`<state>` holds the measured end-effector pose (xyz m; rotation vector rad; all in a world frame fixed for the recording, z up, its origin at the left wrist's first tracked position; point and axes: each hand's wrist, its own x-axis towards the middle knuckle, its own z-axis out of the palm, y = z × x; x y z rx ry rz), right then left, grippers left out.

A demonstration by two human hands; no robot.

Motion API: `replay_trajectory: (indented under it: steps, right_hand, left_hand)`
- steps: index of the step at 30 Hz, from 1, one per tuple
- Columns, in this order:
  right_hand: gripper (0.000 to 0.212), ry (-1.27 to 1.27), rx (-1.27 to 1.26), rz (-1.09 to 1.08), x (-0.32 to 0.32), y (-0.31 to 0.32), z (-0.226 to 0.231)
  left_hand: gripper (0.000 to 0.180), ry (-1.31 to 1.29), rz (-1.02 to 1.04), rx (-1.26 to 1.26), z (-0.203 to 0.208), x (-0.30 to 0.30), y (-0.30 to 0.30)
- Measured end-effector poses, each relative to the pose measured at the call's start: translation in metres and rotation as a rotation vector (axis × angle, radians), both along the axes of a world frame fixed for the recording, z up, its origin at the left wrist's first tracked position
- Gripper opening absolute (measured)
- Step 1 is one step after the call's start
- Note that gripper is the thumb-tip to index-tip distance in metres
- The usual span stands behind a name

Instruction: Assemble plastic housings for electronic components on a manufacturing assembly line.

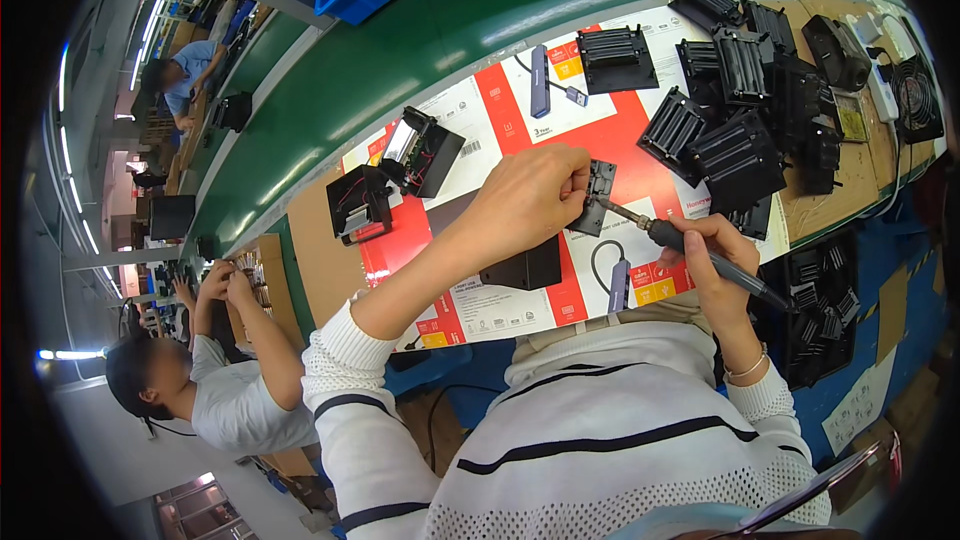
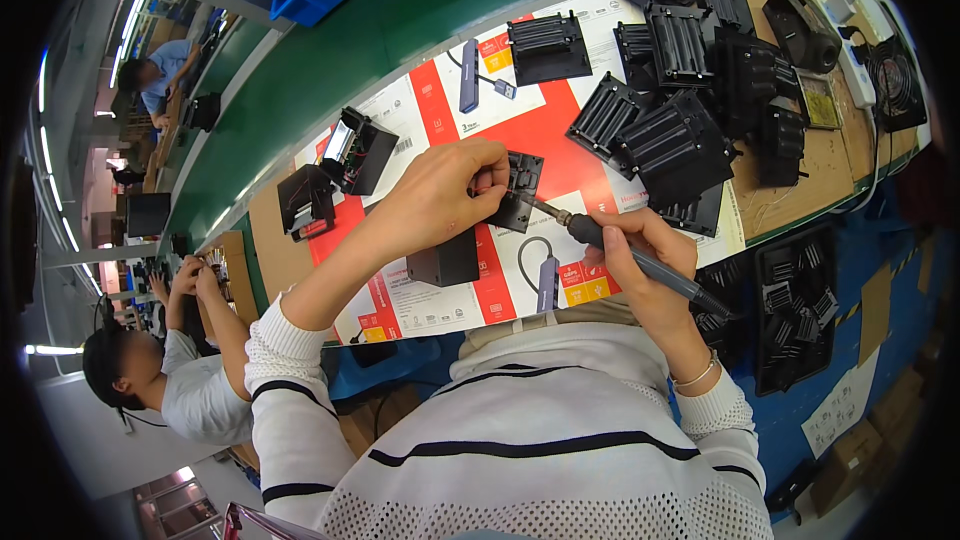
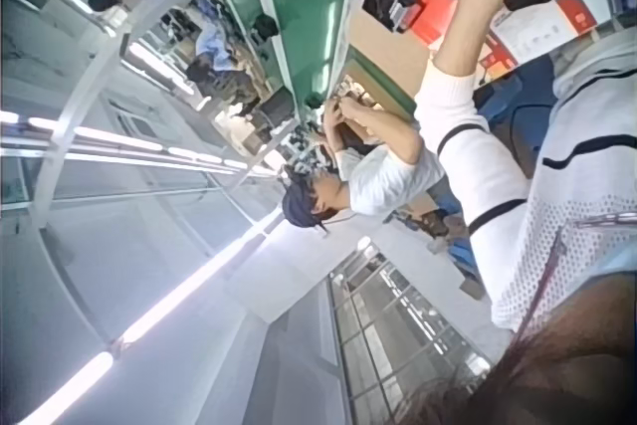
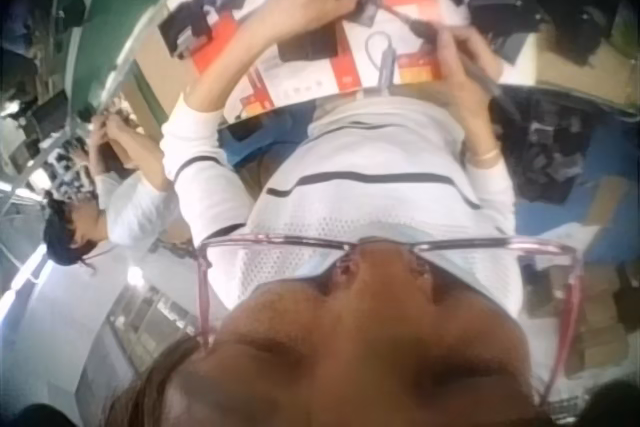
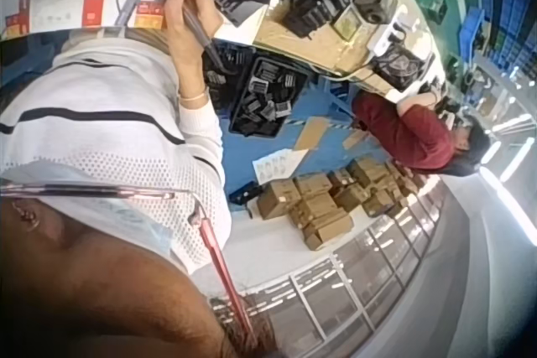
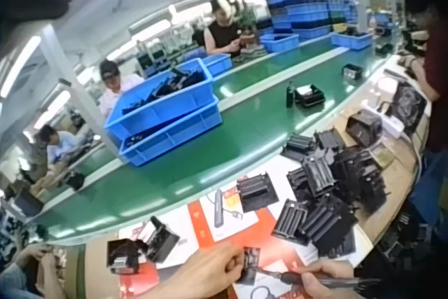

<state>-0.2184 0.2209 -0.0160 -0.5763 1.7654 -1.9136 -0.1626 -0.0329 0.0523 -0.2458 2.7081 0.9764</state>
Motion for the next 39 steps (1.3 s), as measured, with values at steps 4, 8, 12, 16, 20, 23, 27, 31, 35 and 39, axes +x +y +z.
replay_trajectory:
  steps: [4, 8, 12, 16, 20, 23, 27, 31, 35, 39]
  right_hand:
    - [0.017, -0.013, 0.033, 0.0, 0.001, 0.0, 0.002]
    - [0.018, -0.004, -0.036, -0.041, 0.003, 0.006, -0.001]
    - [0.02, 0.038, -0.128, -0.056, 0.003, 0.005, -0.001]
    - [0.024, 0.021, -0.178, -0.037, 0.0, 0.002, -0.001]
    - [0.026, 0.054, -0.207, -0.049, 0.0, -0.001, -0.001]
    - [0.025, 0.242, -0.163, -0.054, 0.002, 0.006, 0.0]
    - [0.023, 0.42, -0.117, -0.066, 0.002, 0.006, 0.006]
    - [0.023, 0.421, -0.109, -0.044, 0.001, -0.005, 0.011]
    - [0.018, 0.607, 0.037, -0.052, -0.008, -0.004, 0.012]
    - [0.017, 0.483, -0.018, 0.013, -0.006, -0.024, 0.019]
  left_hand:
    - [0.01, 0.01, 0.0, -0.004, -0.002, 0.001, 0.001]
    - [0.01, 0.032, -0.018, 0.028, -0.005, 0.0, -0.006]
    - [0.011, 0.122, 0.132, 0.074, 0.012, -0.019, -0.043]
    - [0.014, 0.406, 0.281, -0.025, 0.028, -0.058, -0.102]
    - [0.015, 0.708, 0.574, -0.497, 0.035, -0.085, -0.143]
    - [0.013, 0.947, 0.421, -0.636, 0.023, -0.096, -0.128]
    - [0.037, 0.651, 0.026, -0.324, -0.022, -0.103, -0.063]
    - [0.05, 0.653, -0.02, -0.487, -0.052, -0.09, -0.038]
    - [0.05, 0.325, 0.099, -0.621, -0.039, -0.053, -0.018]
    - [0.041, 0.57, 0.096, -0.315, -0.038, 0.014, 0.013]
